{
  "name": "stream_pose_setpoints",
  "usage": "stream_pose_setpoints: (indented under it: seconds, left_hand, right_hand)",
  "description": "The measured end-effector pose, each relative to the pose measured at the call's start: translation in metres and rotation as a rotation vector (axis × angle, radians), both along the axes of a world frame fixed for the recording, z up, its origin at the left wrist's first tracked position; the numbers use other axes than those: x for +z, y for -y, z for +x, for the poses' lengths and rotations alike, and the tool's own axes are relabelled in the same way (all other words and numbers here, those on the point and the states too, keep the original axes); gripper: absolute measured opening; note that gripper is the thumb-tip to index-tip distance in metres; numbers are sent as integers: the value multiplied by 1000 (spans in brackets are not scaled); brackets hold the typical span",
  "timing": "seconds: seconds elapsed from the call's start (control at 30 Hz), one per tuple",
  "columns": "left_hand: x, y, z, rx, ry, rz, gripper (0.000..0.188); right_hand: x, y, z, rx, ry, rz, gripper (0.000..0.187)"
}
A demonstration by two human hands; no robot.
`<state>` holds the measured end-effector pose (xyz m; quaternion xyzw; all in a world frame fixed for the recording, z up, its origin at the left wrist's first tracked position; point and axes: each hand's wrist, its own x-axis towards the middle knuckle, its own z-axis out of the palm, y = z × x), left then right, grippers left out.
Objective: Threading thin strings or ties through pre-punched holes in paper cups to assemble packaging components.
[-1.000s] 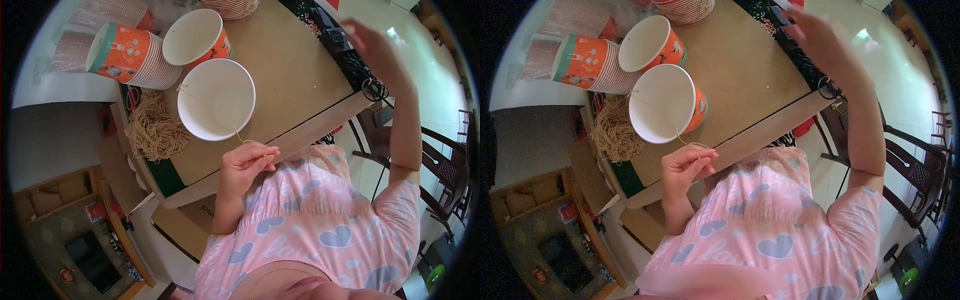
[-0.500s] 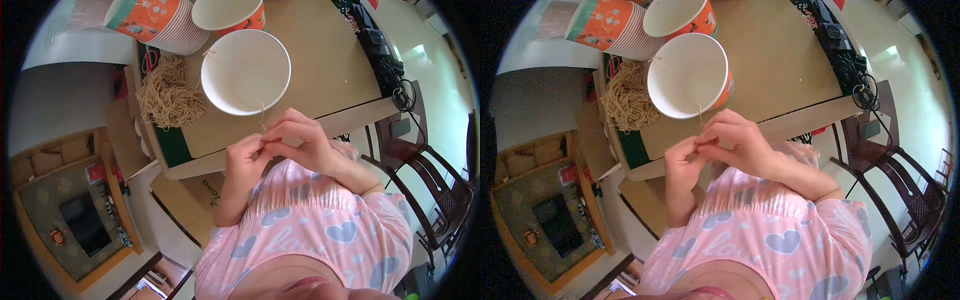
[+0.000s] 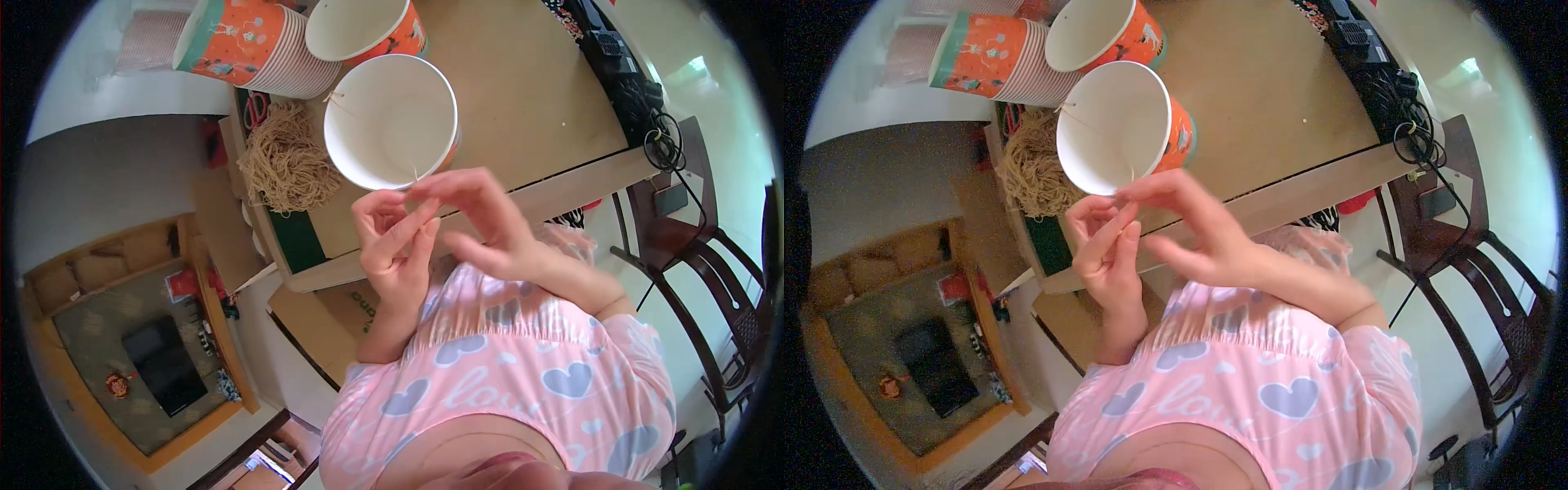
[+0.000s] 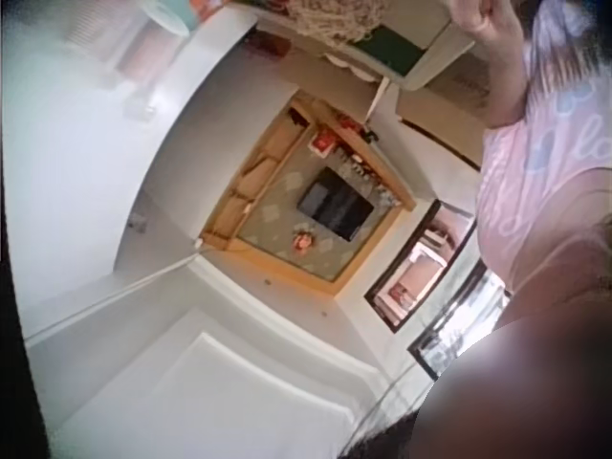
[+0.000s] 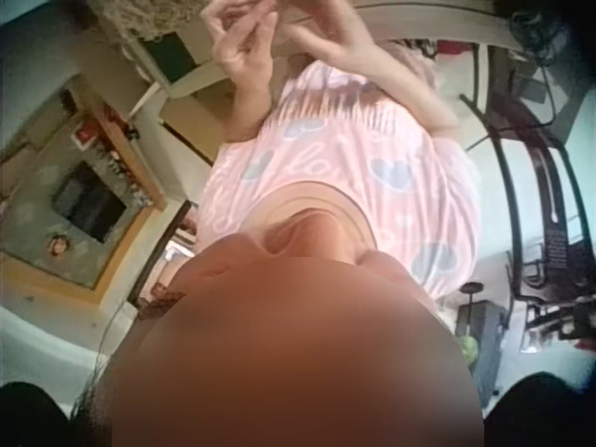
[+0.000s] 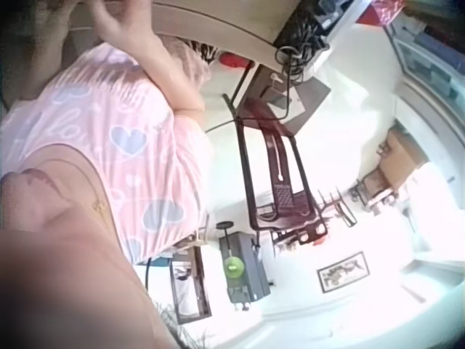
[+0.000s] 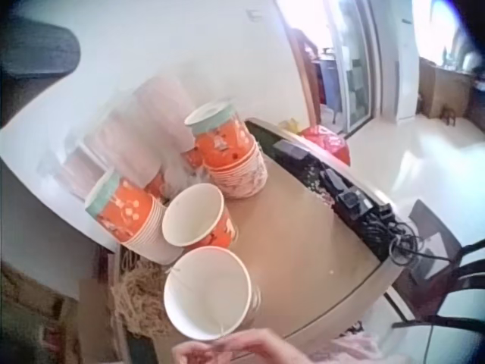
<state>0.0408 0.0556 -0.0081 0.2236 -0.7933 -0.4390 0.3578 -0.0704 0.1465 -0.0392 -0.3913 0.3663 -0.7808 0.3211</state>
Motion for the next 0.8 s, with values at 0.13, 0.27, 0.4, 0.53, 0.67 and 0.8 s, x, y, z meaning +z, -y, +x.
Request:
stream_pose_setpoints:
  seconds: [0.13,0.27,0.4,0.53,0.67,0.8]
  left_hand:
    - [6,6,11,51,-89,42,22]
    - [-5,14,22,39,-237,331,14]
    - [-12,18,30,26,-326,484,13]
    - [-7,17,25,45,-219,394,10]
    - [-3,13,20,116,-137,62,15]
    - [-3,12,18,138,6,-108,20]
  right_hand:
    - [10,14,9,3,-9,5,40]
    - [5,12,14,197,57,260,18]
    - [-1,12,16,186,158,292,7]
    - [-2,15,19,122,112,237,9]
    - [6,9,9,106,-68,398,10]
    - [0,8,14,42,-62,364,9]
